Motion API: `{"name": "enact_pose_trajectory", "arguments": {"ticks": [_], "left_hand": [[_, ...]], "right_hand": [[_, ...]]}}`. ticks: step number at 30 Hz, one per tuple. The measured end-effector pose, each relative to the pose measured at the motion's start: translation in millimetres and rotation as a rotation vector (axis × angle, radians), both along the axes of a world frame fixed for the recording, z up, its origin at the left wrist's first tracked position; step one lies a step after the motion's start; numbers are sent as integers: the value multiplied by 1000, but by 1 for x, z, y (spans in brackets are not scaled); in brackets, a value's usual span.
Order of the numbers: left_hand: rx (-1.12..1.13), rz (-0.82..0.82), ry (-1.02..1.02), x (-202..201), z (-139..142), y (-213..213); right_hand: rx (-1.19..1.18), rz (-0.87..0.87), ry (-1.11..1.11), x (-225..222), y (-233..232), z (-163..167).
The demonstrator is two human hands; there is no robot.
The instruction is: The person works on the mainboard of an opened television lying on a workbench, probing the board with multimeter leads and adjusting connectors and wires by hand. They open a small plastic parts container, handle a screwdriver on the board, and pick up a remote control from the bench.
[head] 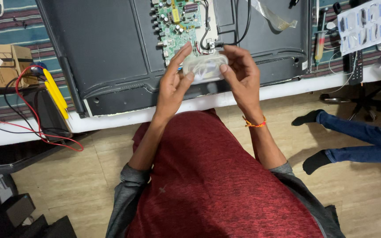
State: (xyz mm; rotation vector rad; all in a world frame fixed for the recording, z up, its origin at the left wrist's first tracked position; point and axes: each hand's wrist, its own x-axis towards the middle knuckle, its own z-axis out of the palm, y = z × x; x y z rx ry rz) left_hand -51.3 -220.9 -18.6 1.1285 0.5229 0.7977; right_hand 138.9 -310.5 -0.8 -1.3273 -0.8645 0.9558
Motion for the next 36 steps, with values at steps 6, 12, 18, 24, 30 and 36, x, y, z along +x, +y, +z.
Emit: {"name": "enact_pose_trajectory", "arguments": {"ticks": [6,12,18,24,30,36], "left_hand": [[16,114,-28,0,-10,-4],[166,164,203,-10,-18,-7],[284,199,263,-13,-19,-12],[298,215,357,-16,-17,-19],[100,76,40,-21,-11,-28],[64,10,33,-29,-7,-40]], "right_hand": [[98,54,67,-4,1,-3],[60,117,-422,0,1,12],[59,131,-560,1,2,15],[85,146,-369,-3,-3,8],[34,168,-108,-6,-16,-4],[122,150,-47,-9,-36,-13]]}}
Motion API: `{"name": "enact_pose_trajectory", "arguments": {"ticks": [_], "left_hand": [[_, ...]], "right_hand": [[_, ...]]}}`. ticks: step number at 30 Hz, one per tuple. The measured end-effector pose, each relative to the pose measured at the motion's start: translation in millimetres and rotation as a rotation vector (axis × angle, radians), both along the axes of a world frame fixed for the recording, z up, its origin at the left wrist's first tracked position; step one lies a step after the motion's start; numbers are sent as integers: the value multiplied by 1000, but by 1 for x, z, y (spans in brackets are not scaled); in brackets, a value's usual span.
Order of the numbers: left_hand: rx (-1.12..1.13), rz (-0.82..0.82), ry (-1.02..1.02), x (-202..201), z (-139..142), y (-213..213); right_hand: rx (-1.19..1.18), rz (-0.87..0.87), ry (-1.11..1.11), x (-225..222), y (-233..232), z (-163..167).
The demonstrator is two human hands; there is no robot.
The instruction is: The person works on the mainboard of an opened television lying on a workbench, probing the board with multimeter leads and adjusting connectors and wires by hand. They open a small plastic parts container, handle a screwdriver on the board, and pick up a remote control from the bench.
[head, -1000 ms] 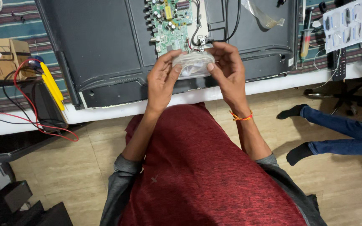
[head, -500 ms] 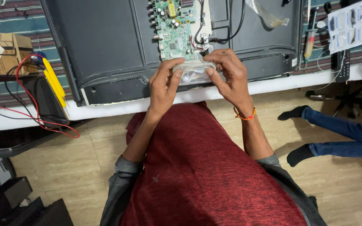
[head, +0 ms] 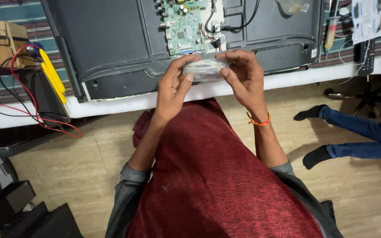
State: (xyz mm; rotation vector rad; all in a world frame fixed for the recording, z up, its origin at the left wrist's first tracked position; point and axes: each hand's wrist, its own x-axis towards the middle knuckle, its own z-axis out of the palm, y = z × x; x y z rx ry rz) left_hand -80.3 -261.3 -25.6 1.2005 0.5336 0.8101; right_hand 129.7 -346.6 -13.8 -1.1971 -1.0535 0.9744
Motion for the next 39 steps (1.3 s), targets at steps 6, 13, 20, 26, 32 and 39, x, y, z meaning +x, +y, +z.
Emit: {"name": "enact_pose_trajectory", "arguments": {"ticks": [6,13,20,26,32,39], "left_hand": [[-20,22,13,-1,1,-20],[71,78,41,0,1,-45],[75,103,11,16,7,-79],[-5,91,-58,36,9,-128],[22,92,-152,68,9,-187],[128,293,-9,103,-7,-263]], "right_hand": [[-27,-28,-268,4,-19,9],[68,-15,-556,8,-33,24],[-116,28,124,7,-60,17],[-35,10,167,25,-108,9],[50,27,103,49,-169,12],[-5,0,217,57,-229,5]]}}
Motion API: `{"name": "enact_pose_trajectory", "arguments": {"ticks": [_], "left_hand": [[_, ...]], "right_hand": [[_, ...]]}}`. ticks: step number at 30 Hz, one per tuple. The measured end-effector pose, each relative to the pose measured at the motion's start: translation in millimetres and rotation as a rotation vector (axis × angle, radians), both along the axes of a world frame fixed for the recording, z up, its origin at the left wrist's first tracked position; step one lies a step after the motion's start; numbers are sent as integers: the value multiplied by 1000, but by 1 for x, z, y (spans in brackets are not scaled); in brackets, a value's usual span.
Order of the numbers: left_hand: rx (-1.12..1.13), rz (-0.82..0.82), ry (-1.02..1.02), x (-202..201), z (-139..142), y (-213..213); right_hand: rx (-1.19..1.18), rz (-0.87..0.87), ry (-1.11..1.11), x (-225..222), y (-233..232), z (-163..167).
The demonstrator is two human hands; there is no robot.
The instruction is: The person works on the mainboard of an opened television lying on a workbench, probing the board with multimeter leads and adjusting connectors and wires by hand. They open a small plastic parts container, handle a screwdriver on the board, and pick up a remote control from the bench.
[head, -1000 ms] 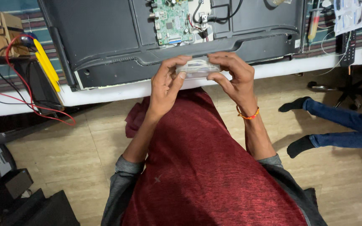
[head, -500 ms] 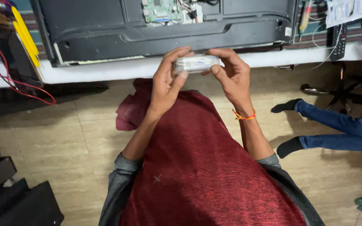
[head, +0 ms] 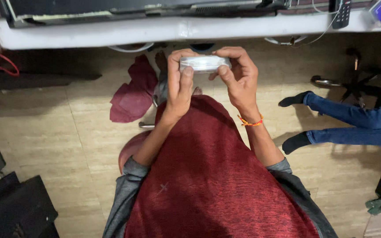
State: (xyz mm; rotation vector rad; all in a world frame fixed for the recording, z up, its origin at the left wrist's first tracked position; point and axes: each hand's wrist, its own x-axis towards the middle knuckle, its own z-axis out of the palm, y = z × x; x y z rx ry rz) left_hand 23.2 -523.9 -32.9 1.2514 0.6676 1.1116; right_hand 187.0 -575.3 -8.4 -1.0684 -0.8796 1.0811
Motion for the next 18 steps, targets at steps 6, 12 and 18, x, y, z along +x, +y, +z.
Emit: {"name": "enact_pose_trajectory", "arguments": {"ticks": [6,12,18], "left_hand": [[-44,147,-51,16,-10,-53],[58,242,20,13,-12,-94],[-97,304,-75,1,-35,-116]], "right_hand": [[-55,-75,240,-15,-47,-10],[-51,-88,355,-26,-84,-20],[-161,0,457,-37,-107,-27]]}}
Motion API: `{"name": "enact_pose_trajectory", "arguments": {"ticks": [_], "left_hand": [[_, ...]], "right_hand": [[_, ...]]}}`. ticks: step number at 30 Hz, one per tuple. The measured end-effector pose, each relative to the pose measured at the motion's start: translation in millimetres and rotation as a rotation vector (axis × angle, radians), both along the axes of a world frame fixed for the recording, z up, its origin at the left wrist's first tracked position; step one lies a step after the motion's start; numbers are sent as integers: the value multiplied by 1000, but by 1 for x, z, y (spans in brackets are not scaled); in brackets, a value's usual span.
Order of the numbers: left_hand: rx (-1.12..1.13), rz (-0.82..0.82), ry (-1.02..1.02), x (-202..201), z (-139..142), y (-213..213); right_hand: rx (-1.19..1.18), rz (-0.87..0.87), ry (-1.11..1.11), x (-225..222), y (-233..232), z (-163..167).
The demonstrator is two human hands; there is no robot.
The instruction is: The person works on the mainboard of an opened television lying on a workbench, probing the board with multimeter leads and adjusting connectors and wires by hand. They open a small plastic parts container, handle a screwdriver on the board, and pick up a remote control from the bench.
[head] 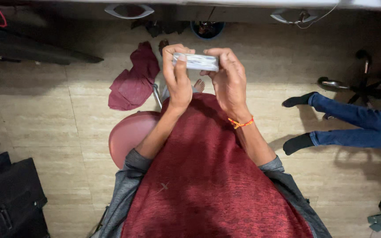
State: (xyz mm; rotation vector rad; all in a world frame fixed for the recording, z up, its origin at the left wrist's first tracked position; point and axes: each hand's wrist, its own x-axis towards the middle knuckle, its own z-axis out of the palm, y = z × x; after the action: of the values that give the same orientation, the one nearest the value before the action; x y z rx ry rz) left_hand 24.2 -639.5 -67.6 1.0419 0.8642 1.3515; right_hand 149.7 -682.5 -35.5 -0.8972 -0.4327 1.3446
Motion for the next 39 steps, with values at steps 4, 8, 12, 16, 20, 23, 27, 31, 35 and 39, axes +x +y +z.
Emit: {"name": "enact_pose_trajectory", "arguments": {"ticks": [4,8,12,16,20,23,27,31,35,39], "left_hand": [[-321,-21,-150,-7,-25,-1],[-430,-97,-229,-16,-57,10],[-620,-17,-187,-30,-92,66],[-684,298,-164,-57,-109,146],[-609,492,-264,-93,-101,185],[-625,480,-377,-106,-88,196],[-611,518,-219,-107,-82,201],[-650,716,29,-107,-89,191],[-663,804,244,-117,-101,156],[-678,818,381,-135,-118,107]], "right_hand": [[97,83,-275,-4,-8,-10],[47,86,-364,-2,-9,-32],[-57,36,-258,10,-14,-57],[-99,-3,-258,17,-25,-73],[-184,-58,-295,20,-32,-76],[-197,-128,-296,24,-36,-73],[-218,-154,-250,29,-36,-70],[-205,-96,-283,26,-27,-69],[-195,-37,-355,16,-6,-68],[-211,58,-483,-3,27,-72]]}}
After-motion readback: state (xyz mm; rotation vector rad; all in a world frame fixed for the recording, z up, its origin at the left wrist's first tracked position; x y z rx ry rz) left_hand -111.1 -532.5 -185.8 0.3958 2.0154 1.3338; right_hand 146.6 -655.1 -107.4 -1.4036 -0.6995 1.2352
